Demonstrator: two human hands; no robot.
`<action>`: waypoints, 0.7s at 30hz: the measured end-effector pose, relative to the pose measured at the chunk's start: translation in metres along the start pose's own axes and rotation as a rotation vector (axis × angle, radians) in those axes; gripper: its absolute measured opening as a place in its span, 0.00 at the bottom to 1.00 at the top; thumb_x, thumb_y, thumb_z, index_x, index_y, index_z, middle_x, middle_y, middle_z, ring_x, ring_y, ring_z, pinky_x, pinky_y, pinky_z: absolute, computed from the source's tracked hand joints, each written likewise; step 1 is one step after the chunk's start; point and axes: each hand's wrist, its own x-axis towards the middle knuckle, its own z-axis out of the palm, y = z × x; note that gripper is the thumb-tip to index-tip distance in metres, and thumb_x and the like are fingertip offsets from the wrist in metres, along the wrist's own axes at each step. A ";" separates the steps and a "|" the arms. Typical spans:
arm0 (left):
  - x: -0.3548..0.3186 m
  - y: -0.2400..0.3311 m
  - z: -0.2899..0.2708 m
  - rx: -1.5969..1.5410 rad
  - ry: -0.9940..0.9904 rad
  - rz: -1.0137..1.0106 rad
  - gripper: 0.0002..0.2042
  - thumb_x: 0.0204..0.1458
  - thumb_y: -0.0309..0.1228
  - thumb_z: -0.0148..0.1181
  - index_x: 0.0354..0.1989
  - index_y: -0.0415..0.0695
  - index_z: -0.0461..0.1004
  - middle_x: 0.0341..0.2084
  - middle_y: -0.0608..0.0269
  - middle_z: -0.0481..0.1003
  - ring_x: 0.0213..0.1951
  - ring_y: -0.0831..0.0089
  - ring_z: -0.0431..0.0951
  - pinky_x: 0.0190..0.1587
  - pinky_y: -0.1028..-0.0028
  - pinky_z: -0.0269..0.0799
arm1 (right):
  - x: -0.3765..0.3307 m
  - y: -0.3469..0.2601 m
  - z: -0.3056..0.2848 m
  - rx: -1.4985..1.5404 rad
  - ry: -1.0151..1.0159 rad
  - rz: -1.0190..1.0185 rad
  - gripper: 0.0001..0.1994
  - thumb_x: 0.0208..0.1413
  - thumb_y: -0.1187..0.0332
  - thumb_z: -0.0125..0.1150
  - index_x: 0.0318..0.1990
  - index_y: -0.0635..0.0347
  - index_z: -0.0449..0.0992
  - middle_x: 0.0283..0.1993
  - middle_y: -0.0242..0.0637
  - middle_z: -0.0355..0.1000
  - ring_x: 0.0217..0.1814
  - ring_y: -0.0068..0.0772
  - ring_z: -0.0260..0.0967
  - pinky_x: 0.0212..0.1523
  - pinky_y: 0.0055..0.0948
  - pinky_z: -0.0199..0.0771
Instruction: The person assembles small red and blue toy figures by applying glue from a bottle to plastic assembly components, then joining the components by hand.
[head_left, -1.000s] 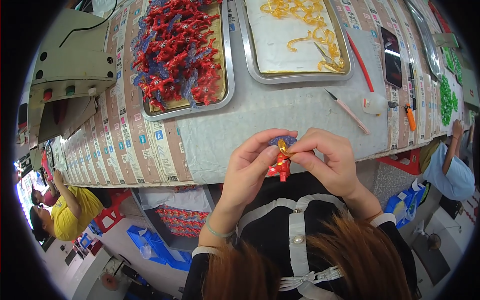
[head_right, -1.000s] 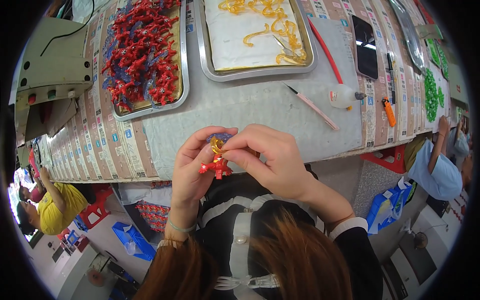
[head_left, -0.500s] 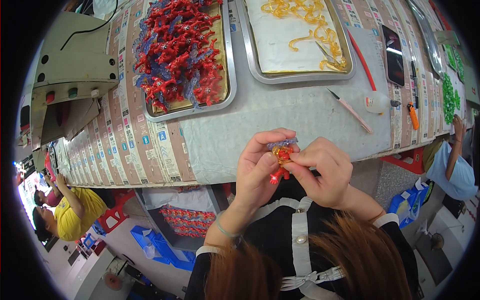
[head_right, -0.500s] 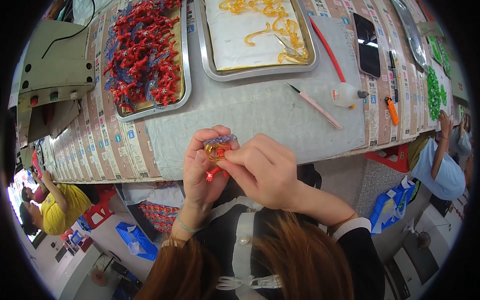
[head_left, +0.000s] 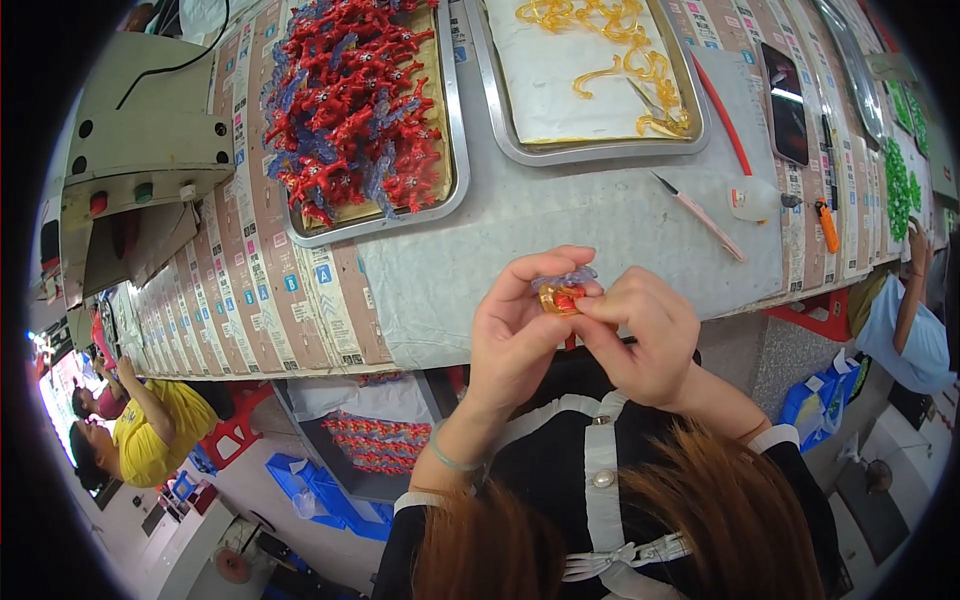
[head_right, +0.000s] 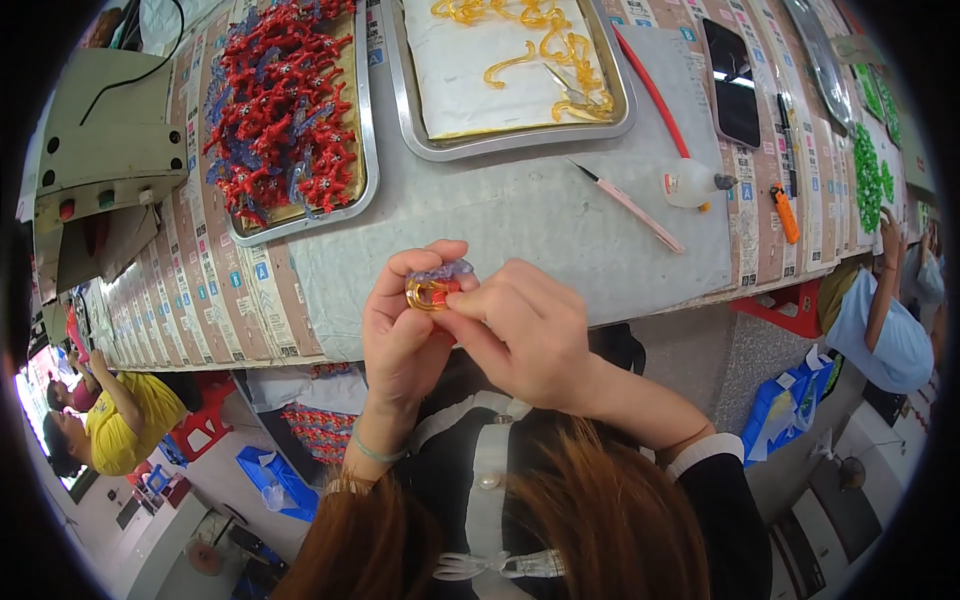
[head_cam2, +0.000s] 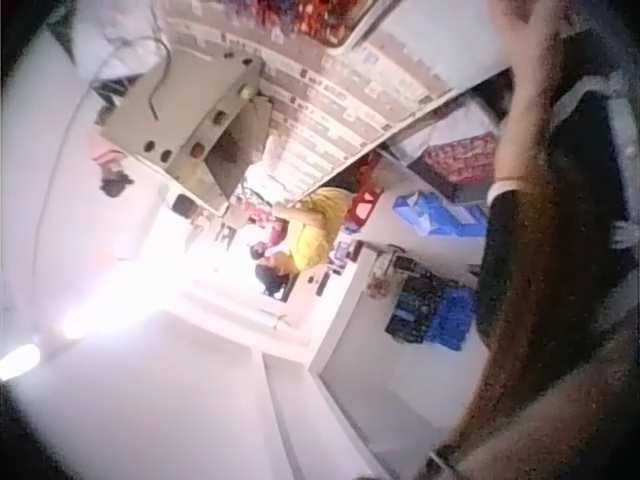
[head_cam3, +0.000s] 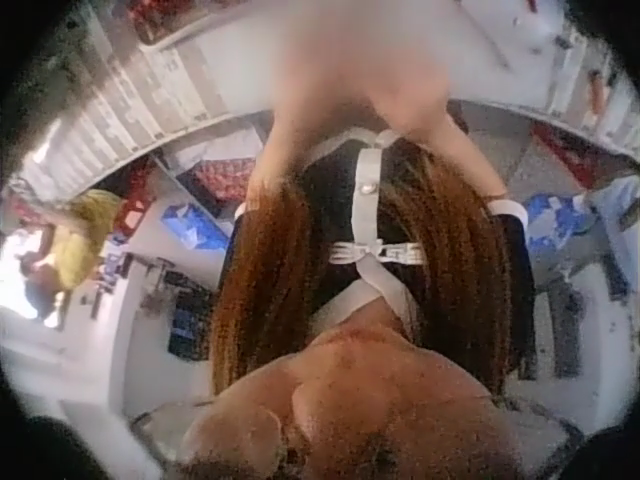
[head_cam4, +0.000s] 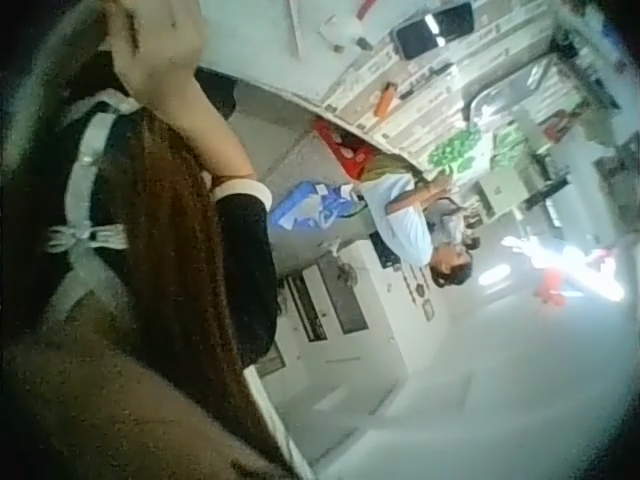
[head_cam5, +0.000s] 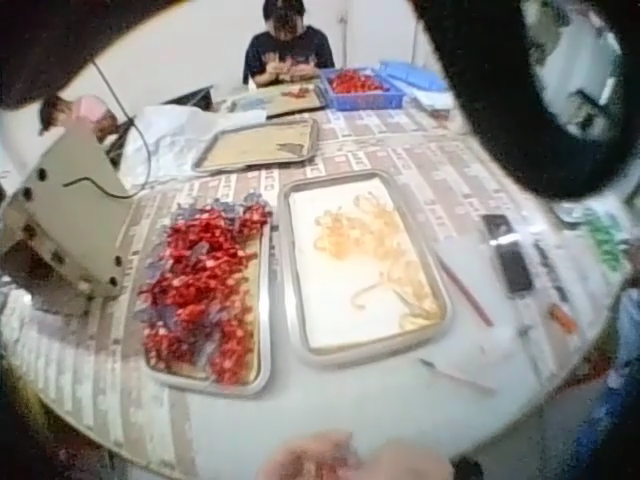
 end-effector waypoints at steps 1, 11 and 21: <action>0.000 0.003 0.000 0.106 0.016 -0.035 0.14 0.48 0.30 0.50 0.41 0.37 0.61 0.44 0.51 0.61 0.42 0.68 0.67 0.44 0.71 0.64 | 0.003 -0.001 -0.003 0.010 -0.073 0.045 0.06 0.36 0.77 0.60 0.24 0.63 0.69 0.19 0.34 0.65 0.17 0.26 0.62 0.18 0.20 0.61; 0.000 0.008 0.001 -0.063 0.163 -0.149 0.14 0.50 0.30 0.47 0.44 0.36 0.61 0.45 0.51 0.63 0.43 0.71 0.67 0.45 0.74 0.64 | 0.008 -0.005 -0.017 0.428 -0.170 0.545 0.03 0.45 0.78 0.52 0.29 0.68 0.70 0.26 0.36 0.69 0.26 0.19 0.67 0.26 0.16 0.67; 0.001 0.003 0.008 -0.005 0.275 -0.097 0.14 0.51 0.30 0.45 0.44 0.36 0.61 0.45 0.54 0.63 0.39 0.74 0.68 0.41 0.74 0.66 | 0.006 0.005 -0.015 0.180 -0.276 0.297 0.06 0.40 0.80 0.54 0.30 0.67 0.70 0.23 0.38 0.66 0.25 0.30 0.66 0.26 0.22 0.66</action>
